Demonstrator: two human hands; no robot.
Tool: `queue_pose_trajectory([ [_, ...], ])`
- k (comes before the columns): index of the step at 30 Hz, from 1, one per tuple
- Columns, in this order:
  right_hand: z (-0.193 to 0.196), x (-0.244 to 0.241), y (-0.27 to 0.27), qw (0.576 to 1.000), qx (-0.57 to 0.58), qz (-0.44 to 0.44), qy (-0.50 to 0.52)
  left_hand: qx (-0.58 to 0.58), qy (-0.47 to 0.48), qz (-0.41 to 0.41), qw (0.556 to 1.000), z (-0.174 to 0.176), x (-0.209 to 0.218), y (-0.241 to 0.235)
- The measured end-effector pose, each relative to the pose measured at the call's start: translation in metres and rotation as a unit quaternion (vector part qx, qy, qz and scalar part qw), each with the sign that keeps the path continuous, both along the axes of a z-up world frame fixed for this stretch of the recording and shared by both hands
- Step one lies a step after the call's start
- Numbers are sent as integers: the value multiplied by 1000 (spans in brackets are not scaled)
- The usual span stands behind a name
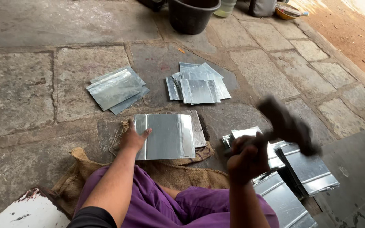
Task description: The person sits on a sack on a tiled floor and repeatedly hammers rectangular metal sheets placed on a wooden block. They use a hammer to strike the sheets, occasionally repositioning them, and then place the worked sheets into a stack.
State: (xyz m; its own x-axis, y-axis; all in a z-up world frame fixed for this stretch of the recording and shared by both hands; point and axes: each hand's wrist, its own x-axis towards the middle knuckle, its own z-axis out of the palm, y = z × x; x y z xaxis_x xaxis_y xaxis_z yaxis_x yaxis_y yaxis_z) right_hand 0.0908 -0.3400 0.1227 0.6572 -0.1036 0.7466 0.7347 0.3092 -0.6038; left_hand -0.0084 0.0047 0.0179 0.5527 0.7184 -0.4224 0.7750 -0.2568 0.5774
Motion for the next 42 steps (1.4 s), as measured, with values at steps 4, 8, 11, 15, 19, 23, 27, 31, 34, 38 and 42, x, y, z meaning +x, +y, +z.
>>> queue_pose_trajectory([
  [4,-60,-9,24,969,-244,30,11,86,-28,-34,995,-16,-2,-1],
  [8,-63,-9,38,893,-426,-1,149,87,-34,-29,995,-19,3,4],
  [11,-21,-7,24,908,-395,-94,100,73,-41,-17,996,-15,3,4],
  [15,19,-8,8,995,-88,52,-4,24,-30,-2,999,-10,0,0],
  [19,-18,-10,22,962,101,252,17,62,-40,-12,997,-12,0,-1],
  [23,-63,-15,37,891,-447,22,72,88,-66,-9,994,-13,-3,-3],
  [27,-33,-5,31,894,-411,-54,171,17,-24,2,1000,-2,-4,-4],
  [31,10,5,8,987,-134,20,91,43,-18,-12,999,1,-5,-5],
  [34,-2,9,10,997,7,80,-15,40,-20,-5,999,0,-1,-1],
  [38,-59,-6,31,959,-277,47,47,85,-18,-18,996,-14,-5,-4],
  [42,-52,-2,44,870,-465,6,164,70,-10,-29,997,-10,1,5],
])
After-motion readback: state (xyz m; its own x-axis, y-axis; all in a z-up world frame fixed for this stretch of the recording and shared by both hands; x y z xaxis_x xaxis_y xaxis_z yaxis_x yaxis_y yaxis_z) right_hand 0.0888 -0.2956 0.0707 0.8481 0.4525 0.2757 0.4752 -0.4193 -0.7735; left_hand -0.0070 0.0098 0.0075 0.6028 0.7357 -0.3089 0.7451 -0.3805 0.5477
